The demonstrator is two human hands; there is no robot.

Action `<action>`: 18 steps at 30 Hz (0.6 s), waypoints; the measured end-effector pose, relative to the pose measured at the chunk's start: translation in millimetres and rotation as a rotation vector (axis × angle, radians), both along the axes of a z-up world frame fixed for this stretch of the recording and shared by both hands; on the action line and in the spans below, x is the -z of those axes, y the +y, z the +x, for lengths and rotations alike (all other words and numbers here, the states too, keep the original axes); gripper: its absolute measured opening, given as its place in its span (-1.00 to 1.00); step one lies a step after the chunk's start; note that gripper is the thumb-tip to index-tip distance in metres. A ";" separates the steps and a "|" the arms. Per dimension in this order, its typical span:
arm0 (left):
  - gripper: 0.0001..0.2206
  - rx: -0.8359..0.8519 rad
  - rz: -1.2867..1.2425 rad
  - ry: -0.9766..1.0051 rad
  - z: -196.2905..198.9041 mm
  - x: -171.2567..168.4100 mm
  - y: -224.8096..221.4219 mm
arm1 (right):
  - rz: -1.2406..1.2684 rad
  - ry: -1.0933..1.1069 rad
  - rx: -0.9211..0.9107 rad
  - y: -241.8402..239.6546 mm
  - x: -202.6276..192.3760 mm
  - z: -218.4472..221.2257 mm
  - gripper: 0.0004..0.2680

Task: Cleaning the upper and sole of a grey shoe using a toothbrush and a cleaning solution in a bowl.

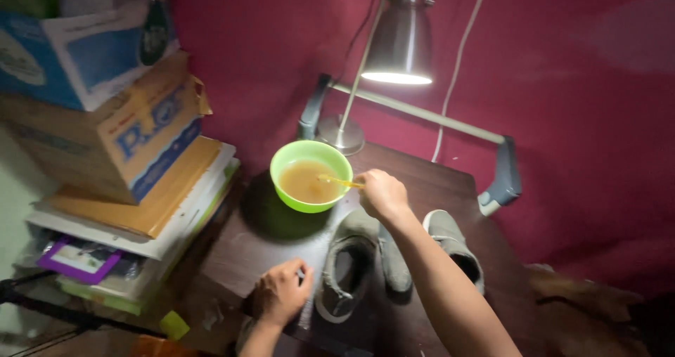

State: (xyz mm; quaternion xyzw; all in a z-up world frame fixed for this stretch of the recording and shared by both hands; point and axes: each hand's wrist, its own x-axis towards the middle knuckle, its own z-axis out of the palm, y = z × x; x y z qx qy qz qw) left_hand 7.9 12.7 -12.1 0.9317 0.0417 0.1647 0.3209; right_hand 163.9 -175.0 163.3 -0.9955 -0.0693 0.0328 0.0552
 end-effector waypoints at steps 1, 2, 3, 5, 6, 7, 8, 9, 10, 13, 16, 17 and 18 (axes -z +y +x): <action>-0.82 -0.006 0.004 -0.002 -1.0 -3.2 1.3 | 0.004 -0.002 -0.006 6.7 13.3 12.6 -0.63; -0.82 0.003 -0.006 0.016 -1.5 -6.4 2.0 | -0.064 -0.009 -0.015 13.0 26.5 25.7 -0.64; -0.81 0.015 -0.016 0.035 -2.2 -10.0 1.7 | -0.131 -0.016 -0.020 18.0 39.6 38.0 -0.63; -0.79 0.037 -0.018 0.009 -1.1 -8.4 4.4 | -0.150 0.024 -0.002 32.4 31.6 35.5 -0.75; -0.77 0.062 -0.023 -0.017 -0.7 -6.9 4.3 | -0.172 0.064 0.019 37.7 28.2 33.9 -0.80; -0.77 0.065 -0.022 -0.017 -0.9 -6.9 4.9 | -0.171 0.065 0.022 36.5 29.6 35.0 -0.80; -0.76 0.060 -0.011 0.008 -1.1 -7.0 5.0 | -0.159 0.049 0.001 34.9 31.0 36.0 -0.80; -0.76 0.055 0.000 0.030 -0.4 -7.7 4.5 | -0.147 0.031 -0.019 32.4 31.5 37.5 -0.79; -0.76 0.059 0.001 0.029 0.9 -6.8 4.9 | -0.145 0.030 -0.015 30.6 32.3 38.5 -0.79; -0.78 0.055 -0.005 -0.010 0.9 -8.8 4.2 | -0.089 -0.044 -0.001 25.0 32.3 36.0 -0.72; -0.80 0.053 0.011 0.101 -1.8 -16.6 4.4 | -0.095 -0.005 0.026 21.2 33.5 30.5 -0.75; -0.79 0.060 -0.003 0.115 -1.4 -16.7 4.6 | -0.057 -0.061 0.014 18.1 37.4 31.1 -0.74; -0.77 0.067 -0.017 0.129 -1.4 -16.8 4.7 | -0.019 -0.117 0.001 14.9 41.2 31.4 -0.72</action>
